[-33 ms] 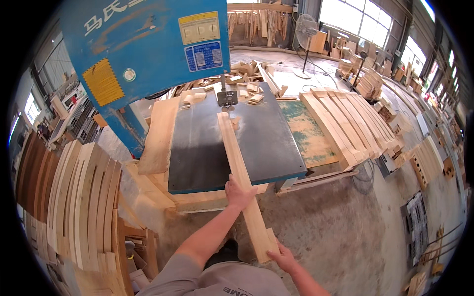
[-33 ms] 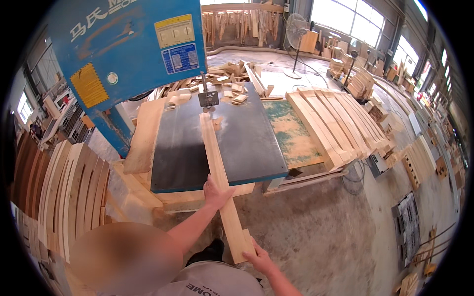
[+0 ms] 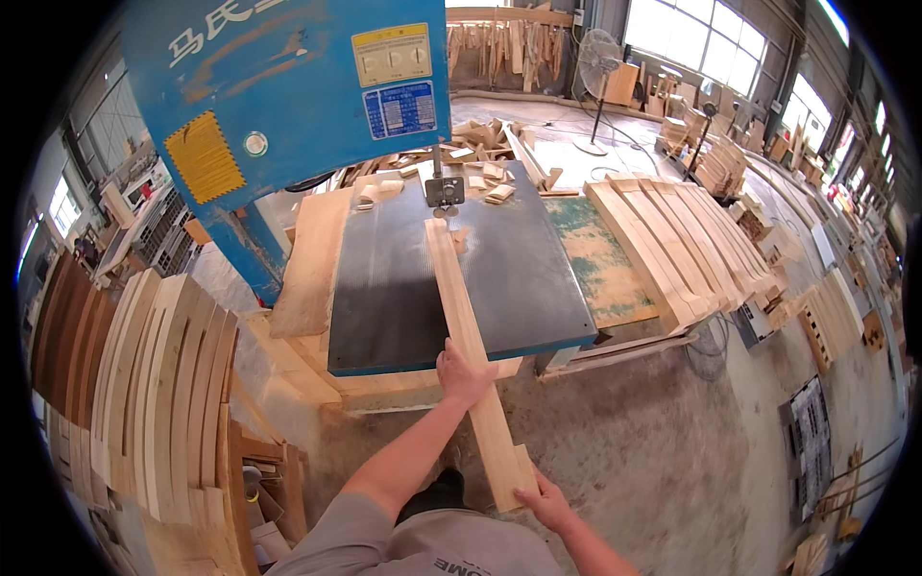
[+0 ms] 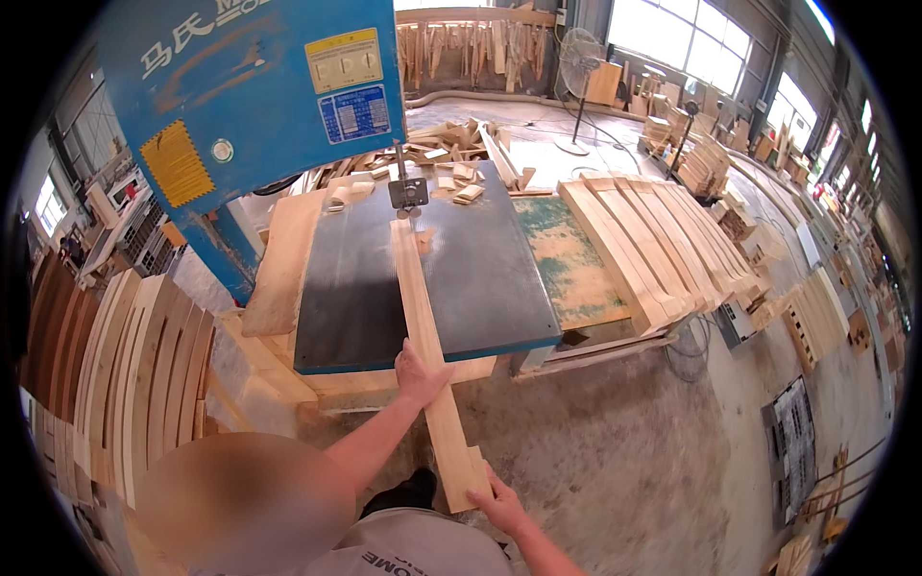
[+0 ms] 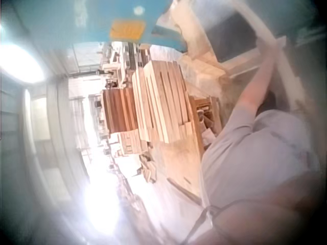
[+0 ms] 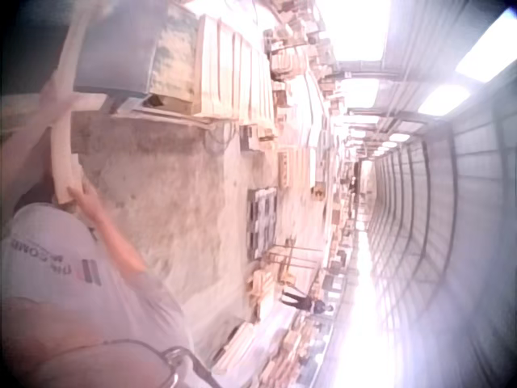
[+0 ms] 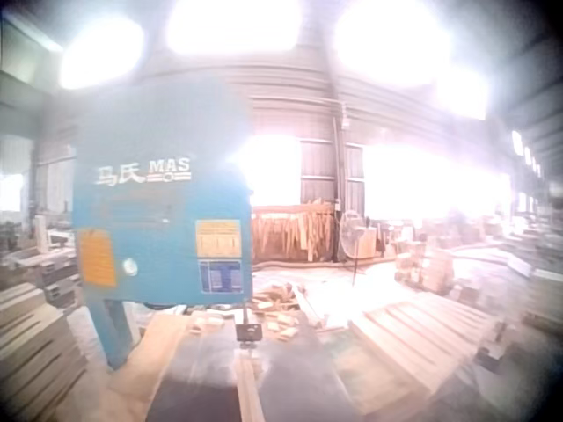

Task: The person uses a band saw to cut curved wooden planks, guiding the wood through the blade by hand and stacking the finished pieces on a nearby pile.

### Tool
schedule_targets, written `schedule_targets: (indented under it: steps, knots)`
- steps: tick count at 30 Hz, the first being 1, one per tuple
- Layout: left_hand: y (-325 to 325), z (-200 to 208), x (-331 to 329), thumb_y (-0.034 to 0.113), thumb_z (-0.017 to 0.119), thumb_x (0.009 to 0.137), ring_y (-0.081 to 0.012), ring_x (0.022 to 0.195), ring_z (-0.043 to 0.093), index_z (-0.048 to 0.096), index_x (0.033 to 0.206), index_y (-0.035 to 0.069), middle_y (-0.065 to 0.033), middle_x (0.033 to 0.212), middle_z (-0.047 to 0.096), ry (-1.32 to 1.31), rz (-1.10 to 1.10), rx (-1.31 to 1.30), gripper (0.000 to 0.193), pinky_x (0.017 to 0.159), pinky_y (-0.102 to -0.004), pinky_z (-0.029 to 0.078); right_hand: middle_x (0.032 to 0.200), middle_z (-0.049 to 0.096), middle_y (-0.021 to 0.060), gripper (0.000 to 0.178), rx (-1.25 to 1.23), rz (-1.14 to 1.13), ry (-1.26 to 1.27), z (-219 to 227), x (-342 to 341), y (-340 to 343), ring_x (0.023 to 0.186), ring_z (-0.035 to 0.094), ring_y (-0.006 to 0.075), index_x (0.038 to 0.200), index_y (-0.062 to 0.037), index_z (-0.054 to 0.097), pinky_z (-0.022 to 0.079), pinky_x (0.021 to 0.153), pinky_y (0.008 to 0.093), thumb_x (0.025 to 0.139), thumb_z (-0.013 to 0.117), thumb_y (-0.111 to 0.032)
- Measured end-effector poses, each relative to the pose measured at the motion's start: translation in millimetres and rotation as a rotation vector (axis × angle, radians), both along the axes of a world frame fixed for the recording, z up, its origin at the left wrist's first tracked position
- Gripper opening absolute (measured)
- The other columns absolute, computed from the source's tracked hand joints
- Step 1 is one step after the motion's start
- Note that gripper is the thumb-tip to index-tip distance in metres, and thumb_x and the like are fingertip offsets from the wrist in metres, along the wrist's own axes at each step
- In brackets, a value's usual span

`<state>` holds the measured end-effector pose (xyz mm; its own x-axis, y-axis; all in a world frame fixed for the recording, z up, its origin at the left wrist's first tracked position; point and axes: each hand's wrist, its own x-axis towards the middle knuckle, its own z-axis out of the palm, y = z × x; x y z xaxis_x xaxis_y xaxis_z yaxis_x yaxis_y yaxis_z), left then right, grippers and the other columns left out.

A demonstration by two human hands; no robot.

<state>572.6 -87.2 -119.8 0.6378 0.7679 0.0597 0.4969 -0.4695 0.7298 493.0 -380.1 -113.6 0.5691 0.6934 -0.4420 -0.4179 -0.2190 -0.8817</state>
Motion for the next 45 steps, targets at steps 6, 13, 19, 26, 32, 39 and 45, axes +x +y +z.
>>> schedule_targets:
  steps: [6, 13, 19, 26, 32, 39, 45]
  knots:
    - [22.6, -4.3, -9.7, 0.036, 0.076, 0.067, -0.041, 0.134, 0.034, 0.02, 0.145, -0.008, -0.0251, 0.138, 0.043, -0.017, -0.056, -0.051, 0.105, 0.114, -0.0456, 0.027, 0.146, 0.046, 0.0098, 0.083, -0.059, 0.101, 0.019, -17.4, -14.1, 17.4, 0.127, 0.048, 0.0167, 0.155, -0.0068, 0.024, 0.036, 0.108, 0.0309, 0.089, 0.071, -0.027]
    - [43.4, -0.2, -21.3, 0.034, 0.074, 0.067, -0.0395, 0.133, 0.034, 0.02, 0.146, -0.007, -0.0241, 0.137, 0.042, -0.036, -0.098, -0.056, 0.104, 0.114, -0.0449, 0.026, 0.138, 0.051, 0.0174, 0.113, 0.054, 0.354, -0.128, -28.1, -11.1, 36.5, 0.125, 0.051, 0.0192, 0.156, -0.0054, -0.001, 0.039, 0.105, 0.0324, 0.081, 0.08, -0.032]
    - [53.8, -5.5, -25.4, 0.035, 0.076, 0.068, -0.0383, 0.131, 0.038, 0.022, 0.145, -0.005, -0.0251, 0.137, 0.042, -0.042, -0.104, -0.044, 0.103, 0.112, -0.0441, 0.031, 0.128, 0.059, 0.0161, 0.12, 0.149, 0.336, -0.102, -38.2, -19.6, 48.4, 0.116, 0.057, 0.0181, 0.156, -0.0054, -0.004, 0.044, 0.102, 0.0329, 0.077, 0.084, -0.028]
    - [59.7, 1.8, -22.7, 0.035, 0.076, 0.067, -0.038, 0.132, 0.038, 0.02, 0.147, -0.005, -0.0253, 0.138, 0.042, -0.046, -0.117, -0.052, 0.105, 0.113, -0.0432, 0.031, 0.124, 0.062, 0.0151, 0.119, 0.089, 0.324, -0.105, -32.4, -15.8, 56.6, 0.112, 0.06, 0.0175, 0.156, -0.0054, -0.001, 0.045, 0.1, 0.0321, 0.076, 0.085, -0.029]
    - [64.2, 7.5, -18.5, 0.033, 0.074, 0.07, -0.0387, 0.135, 0.032, 0.015, 0.148, -0.006, -0.0242, 0.139, 0.039, -0.03, -0.149, -0.118, 0.105, 0.115, -0.0439, 0.025, 0.126, 0.061, 0.0154, 0.116, 0.045, 0.339, -0.146, -25.2, -8.8, 63.3, 0.113, 0.059, 0.0178, 0.156, -0.0055, 0.001, 0.044, 0.101, 0.0326, 0.077, 0.084, -0.025]
    - [63.9, 14.3, -18.2, 0.033, 0.073, 0.071, -0.0382, 0.136, 0.029, 0.012, 0.149, -0.004, -0.024, 0.143, 0.034, 0.004, -0.146, -0.162, 0.106, 0.116, -0.0436, 0.025, 0.128, 0.06, 0.015, 0.113, 0.051, 0.297, -0.099, -23.0, -9.0, 61.9, 0.115, 0.057, 0.016, 0.157, -0.007, 0.003, 0.043, 0.102, 0.0323, 0.078, 0.083, -0.019]
    - [74.0, 11.7, -10.6, 0.033, 0.073, 0.07, -0.0388, 0.135, 0.03, 0.013, 0.149, -0.005, -0.0241, 0.14, 0.037, -0.017, -0.153, -0.143, 0.106, 0.115, -0.0437, 0.025, 0.125, 0.062, 0.0133, 0.112, 0.083, 0.303, -0.118, -50.8, -2.8, 70.4, 0.111, 0.058, 0.0146, 0.157, -0.0123, 0.003, 0.043, 0.101, 0.0313, 0.078, 0.083, -0.018]
